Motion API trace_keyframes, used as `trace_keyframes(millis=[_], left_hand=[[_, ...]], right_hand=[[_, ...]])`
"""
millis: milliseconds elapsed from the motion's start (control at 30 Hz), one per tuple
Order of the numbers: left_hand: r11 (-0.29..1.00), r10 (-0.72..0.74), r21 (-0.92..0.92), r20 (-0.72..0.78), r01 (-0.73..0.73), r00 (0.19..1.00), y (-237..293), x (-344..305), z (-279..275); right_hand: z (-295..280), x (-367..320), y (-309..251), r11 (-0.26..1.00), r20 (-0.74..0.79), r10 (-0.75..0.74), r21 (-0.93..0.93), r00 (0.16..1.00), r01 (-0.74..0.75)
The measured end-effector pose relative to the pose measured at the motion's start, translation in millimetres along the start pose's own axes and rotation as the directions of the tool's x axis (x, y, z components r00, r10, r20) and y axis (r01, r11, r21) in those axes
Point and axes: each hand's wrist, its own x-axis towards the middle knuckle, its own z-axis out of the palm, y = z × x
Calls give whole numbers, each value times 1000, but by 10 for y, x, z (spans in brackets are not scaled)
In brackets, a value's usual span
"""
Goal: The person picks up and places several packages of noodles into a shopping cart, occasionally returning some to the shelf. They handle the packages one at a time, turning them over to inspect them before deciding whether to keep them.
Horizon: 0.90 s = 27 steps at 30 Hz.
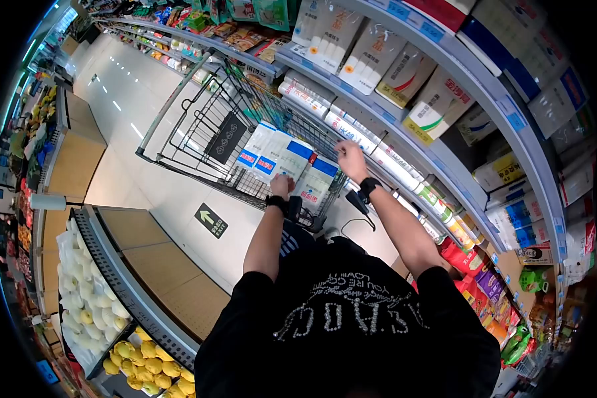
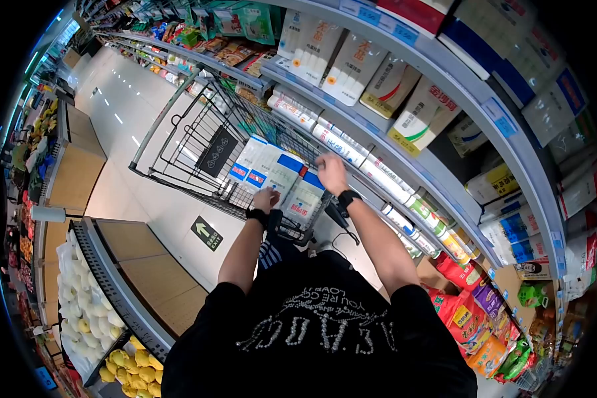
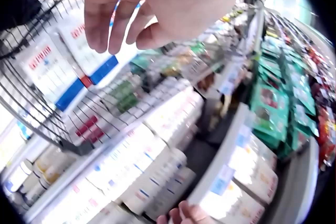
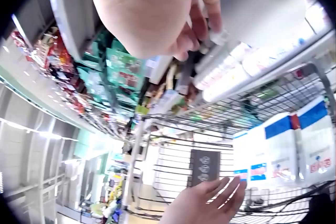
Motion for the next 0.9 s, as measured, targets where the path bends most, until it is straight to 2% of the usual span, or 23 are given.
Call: trace_keyframes(millis=[100,200,233,267,300,367,400,433,533,567,633,667,733,767,833,900], left_hand=[[980,-184,-108,-148,169,972,-47,-101,-244],[983,-179,-59,-113,173,977,-191,119,-465],[974,-188,-150,-110,170,976,-180,178,-472],[956,-199,-241,-109,169,974,-175,241,-488],[947,-226,-255,-106,193,968,-179,330,-505],[889,-322,-424,-313,172,894,-239,545,-531],[869,-340,-446,-228,212,912,-631,805,-749],[854,-370,-466,-228,233,901,-681,919,-826],[776,-570,-485,-263,404,779,-803,1219,-996],[717,-623,-562,-249,413,742,-920,1318,-1078],[669,-669,-549,-152,501,727,-1047,1434,-1156],[649,-692,-563,-158,512,704,-1086,1437,-1126],[787,-572,-453,-279,419,771,-1069,1552,-1012],[776,-588,-461,-282,430,758,-1121,1611,-1012],[798,-530,-489,-288,354,797,-1470,1769,-1007],[788,-486,-554,-294,267,823,-1942,1917,-1071]], right_hand=[[374,-263,367,957,258,281,-2,924,-291],[771,-458,686,903,275,426,-65,862,-425],[868,-480,706,879,274,475,-110,837,-463],[995,-517,793,876,299,482,-125,824,-467],[1111,-548,869,871,324,490,-142,809,-470],[1253,-480,777,864,347,504,-196,791,-465],[1404,-485,862,877,347,480,-195,806,-439],[1529,-430,909,873,388,488,-226,782,-432],[1928,-155,952,862,445,507,-258,739,-436],[2070,-13,950,866,477,497,-223,725,-447],[2380,251,1046,911,520,413,-229,748,-344],[2537,378,1111,911,534,411,-266,739,-314],[2917,667,1336,905,557,416,-330,719,-269],[3068,783,1454,894,566,434,-366,701,-257],[3358,1022,1637,911,566,328,-401,756,-95],[3605,1248,1811,911,625,375,-387,685,-145]])
